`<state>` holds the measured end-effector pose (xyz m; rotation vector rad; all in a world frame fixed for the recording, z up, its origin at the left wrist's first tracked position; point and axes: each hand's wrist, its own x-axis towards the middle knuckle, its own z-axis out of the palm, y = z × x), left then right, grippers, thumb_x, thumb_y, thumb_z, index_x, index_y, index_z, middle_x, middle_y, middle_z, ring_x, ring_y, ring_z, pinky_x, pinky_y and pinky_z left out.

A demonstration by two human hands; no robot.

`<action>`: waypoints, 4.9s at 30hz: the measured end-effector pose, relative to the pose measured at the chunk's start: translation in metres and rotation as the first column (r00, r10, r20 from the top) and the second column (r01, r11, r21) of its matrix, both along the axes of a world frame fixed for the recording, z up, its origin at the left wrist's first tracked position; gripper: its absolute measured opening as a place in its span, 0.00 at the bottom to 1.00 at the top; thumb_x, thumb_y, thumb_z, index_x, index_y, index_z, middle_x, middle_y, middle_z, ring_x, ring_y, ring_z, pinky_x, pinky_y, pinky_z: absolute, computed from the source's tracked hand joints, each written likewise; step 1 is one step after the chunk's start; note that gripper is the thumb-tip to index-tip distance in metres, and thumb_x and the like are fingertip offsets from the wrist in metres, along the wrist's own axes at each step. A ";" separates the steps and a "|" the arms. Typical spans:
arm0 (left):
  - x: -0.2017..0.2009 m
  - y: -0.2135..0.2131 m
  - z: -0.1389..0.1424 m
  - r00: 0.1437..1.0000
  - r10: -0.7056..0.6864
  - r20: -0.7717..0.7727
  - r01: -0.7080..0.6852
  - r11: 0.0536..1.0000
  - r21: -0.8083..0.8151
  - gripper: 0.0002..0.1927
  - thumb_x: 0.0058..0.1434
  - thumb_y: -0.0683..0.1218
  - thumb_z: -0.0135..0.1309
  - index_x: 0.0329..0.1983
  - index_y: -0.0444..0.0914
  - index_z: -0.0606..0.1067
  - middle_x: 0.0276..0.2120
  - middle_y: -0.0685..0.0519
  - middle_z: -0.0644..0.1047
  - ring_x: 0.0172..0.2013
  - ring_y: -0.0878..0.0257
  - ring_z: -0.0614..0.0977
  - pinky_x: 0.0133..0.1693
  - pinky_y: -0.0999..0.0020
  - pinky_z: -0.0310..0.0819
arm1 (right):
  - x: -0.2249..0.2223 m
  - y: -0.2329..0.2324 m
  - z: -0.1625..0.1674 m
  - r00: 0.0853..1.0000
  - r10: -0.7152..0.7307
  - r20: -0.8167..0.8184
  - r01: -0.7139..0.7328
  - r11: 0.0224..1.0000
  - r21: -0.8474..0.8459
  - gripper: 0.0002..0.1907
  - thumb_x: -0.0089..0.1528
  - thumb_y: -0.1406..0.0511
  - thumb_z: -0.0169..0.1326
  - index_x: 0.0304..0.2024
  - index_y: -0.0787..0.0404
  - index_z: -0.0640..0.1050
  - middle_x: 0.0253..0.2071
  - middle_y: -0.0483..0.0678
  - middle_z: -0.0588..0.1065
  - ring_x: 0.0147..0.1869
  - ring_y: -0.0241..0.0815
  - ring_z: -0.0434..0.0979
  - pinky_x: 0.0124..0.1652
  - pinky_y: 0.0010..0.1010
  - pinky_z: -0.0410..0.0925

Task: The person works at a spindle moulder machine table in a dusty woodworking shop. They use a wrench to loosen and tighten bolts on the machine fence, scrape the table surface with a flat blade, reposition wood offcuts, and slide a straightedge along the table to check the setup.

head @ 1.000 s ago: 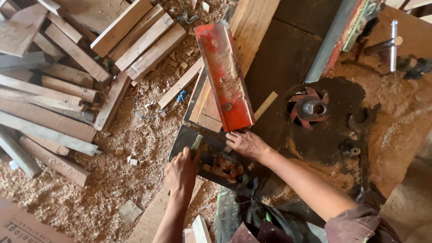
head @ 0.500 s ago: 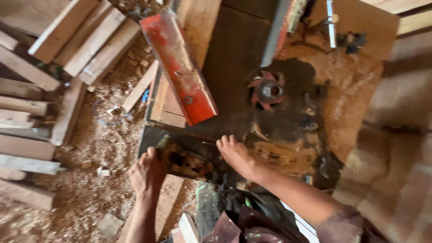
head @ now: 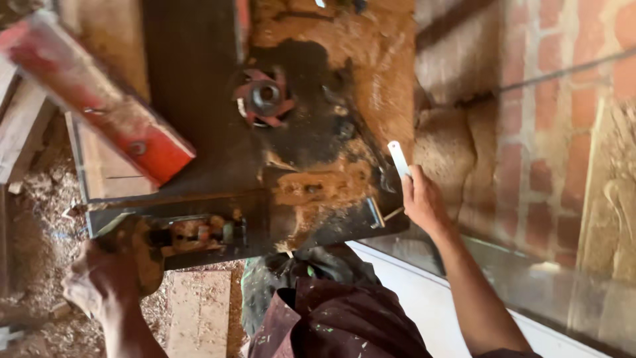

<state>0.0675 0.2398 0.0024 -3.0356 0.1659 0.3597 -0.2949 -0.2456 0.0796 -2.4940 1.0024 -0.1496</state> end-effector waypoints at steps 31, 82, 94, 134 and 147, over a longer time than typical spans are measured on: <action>-0.133 -0.107 0.087 0.916 -0.354 0.188 0.398 0.746 -0.534 0.15 0.62 0.57 0.61 0.35 0.42 0.76 0.42 0.52 0.81 0.44 0.53 0.79 0.48 0.53 0.70 | 0.121 0.005 -0.074 0.993 -0.090 0.070 0.084 0.992 0.090 0.14 0.64 0.61 0.60 0.50 0.58 0.77 0.42 0.51 0.77 0.35 0.46 0.78 0.29 0.35 0.71; -0.106 -0.493 -0.060 0.446 -0.875 -0.189 0.756 0.481 -0.445 0.17 0.70 0.58 0.47 0.51 0.43 0.71 0.34 0.43 0.82 0.34 0.45 0.86 0.32 0.50 0.79 | -0.043 0.091 -0.087 0.980 -0.176 0.094 0.183 0.981 -0.072 0.11 0.66 0.62 0.54 0.29 0.58 0.77 0.24 0.46 0.74 0.24 0.44 0.72 0.24 0.35 0.66; -0.039 -0.317 -0.002 0.860 -0.504 0.075 0.507 0.830 -0.234 0.18 0.70 0.59 0.53 0.42 0.39 0.70 0.25 0.39 0.79 0.28 0.38 0.81 0.29 0.44 0.73 | 0.018 0.079 -0.195 0.977 -0.200 0.076 0.203 0.979 -0.028 0.05 0.63 0.64 0.55 0.40 0.56 0.78 0.25 0.49 0.76 0.25 0.44 0.76 0.25 0.37 0.69; 0.017 -0.274 -0.074 0.516 -0.794 0.322 0.790 0.296 -0.537 0.14 0.64 0.50 0.63 0.35 0.37 0.73 0.35 0.44 0.75 0.38 0.45 0.77 0.39 0.51 0.74 | 0.015 0.254 -0.170 0.930 -0.297 -0.215 0.342 0.914 0.217 0.13 0.68 0.57 0.55 0.30 0.54 0.80 0.24 0.45 0.78 0.22 0.43 0.77 0.23 0.36 0.69; 0.026 -0.279 -0.085 0.471 -0.808 0.354 0.798 0.219 -0.562 0.13 0.66 0.46 0.64 0.39 0.34 0.71 0.34 0.42 0.74 0.37 0.42 0.76 0.39 0.49 0.73 | -0.241 -0.006 -0.183 0.606 -0.688 -0.400 0.514 0.722 -0.464 0.09 0.71 0.58 0.56 0.39 0.51 0.84 0.32 0.54 0.79 0.36 0.57 0.78 0.37 0.46 0.71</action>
